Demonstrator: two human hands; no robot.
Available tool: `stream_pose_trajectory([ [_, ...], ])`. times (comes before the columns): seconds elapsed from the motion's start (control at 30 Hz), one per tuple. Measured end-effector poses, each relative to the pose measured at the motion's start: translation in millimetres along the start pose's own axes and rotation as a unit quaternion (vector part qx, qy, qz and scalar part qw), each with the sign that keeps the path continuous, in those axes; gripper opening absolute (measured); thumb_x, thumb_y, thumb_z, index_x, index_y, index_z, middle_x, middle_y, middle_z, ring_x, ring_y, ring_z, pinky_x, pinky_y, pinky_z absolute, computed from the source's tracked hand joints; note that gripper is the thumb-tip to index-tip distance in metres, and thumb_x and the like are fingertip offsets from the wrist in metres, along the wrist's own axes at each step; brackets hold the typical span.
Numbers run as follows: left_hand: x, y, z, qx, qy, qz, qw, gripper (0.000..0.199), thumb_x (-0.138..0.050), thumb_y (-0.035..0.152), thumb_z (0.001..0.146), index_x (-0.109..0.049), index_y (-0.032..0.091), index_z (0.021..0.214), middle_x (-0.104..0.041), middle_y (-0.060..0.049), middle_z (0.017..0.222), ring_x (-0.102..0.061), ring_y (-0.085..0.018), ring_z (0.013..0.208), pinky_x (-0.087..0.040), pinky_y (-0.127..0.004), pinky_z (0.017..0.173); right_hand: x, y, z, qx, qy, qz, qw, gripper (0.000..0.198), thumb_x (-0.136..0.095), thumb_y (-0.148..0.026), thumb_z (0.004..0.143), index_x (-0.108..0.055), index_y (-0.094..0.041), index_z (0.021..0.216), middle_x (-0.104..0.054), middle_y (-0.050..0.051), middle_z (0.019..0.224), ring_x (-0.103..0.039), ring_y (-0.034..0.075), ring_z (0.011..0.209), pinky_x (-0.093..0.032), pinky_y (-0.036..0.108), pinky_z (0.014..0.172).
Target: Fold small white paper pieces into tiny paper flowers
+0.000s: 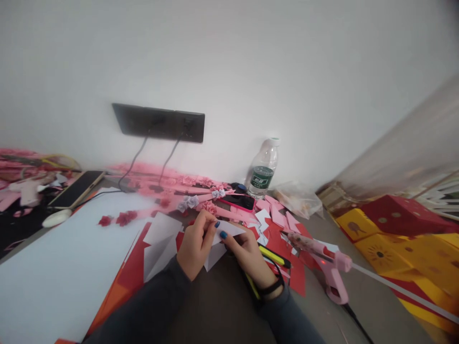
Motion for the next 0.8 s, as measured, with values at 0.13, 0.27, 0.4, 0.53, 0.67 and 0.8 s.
stream_pose_trajectory([
  [0.13,0,0,0,-0.010,-0.006,-0.005,1.000,0.013,-0.045,0.031,0.095,-0.048,0.022,0.086,-0.047,0.005,0.058,-0.047,-0.013,0.049,-0.034,-0.022,0.049,4,-4,2,0.026,0.020,-0.005,0.999,0.052,-0.057,-0.061,0.086,-0.056,-0.017,0.059,-0.050,0.000,0.055,-0.043,0.012,0.051,-0.035,0.024,0.048],
  [0.27,-1,-4,1,-0.007,-0.006,-0.008,1.000,0.012,-0.043,0.030,0.095,-0.047,0.023,0.087,-0.044,0.006,0.056,-0.045,-0.012,0.047,-0.033,-0.022,0.048,6,2,3,0.010,0.020,-0.006,1.000,0.062,-0.050,-0.067,0.088,-0.056,-0.017,0.051,-0.043,-0.002,0.044,-0.038,0.010,0.043,-0.030,0.024,0.045],
  [0.4,-2,-6,2,-0.002,-0.009,-0.017,1.000,0.012,-0.045,0.030,0.095,-0.048,0.022,0.086,-0.044,0.007,0.057,-0.044,-0.012,0.047,-0.034,-0.021,0.048,4,13,2,-0.029,0.002,0.036,0.999,0.076,-0.036,-0.073,0.090,-0.058,-0.017,0.044,-0.042,0.000,0.037,-0.037,0.010,0.038,-0.026,0.024,0.043],
  [0.53,1,-7,2,0.003,0.002,-0.019,1.000,0.012,-0.047,0.031,0.094,-0.047,0.022,0.085,-0.045,0.007,0.057,-0.045,-0.012,0.048,-0.034,-0.020,0.047,1,11,3,-0.020,-0.032,0.076,0.996,0.083,-0.026,-0.079,0.088,-0.064,-0.015,0.049,-0.045,0.001,0.040,-0.040,0.011,0.039,-0.028,0.026,0.044],
  [0.67,-2,-7,2,0.033,-0.018,-0.062,0.997,0.016,-0.049,0.036,0.093,-0.049,0.021,0.087,-0.050,0.005,0.059,-0.049,-0.011,0.049,-0.037,-0.019,0.045,-3,4,1,-0.041,-0.065,-0.034,0.996,0.065,-0.052,-0.072,0.084,-0.064,-0.015,0.056,-0.044,-0.002,0.046,-0.036,0.009,0.044,-0.026,0.025,0.046],
  [0.8,-10,-10,3,0.109,-0.069,-0.155,0.979,0.031,-0.067,0.044,0.080,-0.051,0.020,0.089,-0.057,0.005,0.060,-0.047,-0.010,0.047,-0.036,-0.018,0.042,-1,2,-1,-0.037,-0.031,-0.031,0.998,0.069,-0.043,-0.076,0.085,-0.055,-0.017,0.052,-0.032,-0.004,0.047,-0.029,0.010,0.046,-0.022,0.026,0.046],
])
Point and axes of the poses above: each hand's wrist, its own z-axis towards the middle knuckle, its own x-axis out of the back of the hand, y = z × x, the point moved 5 cm from there along z, towards the middle knuckle
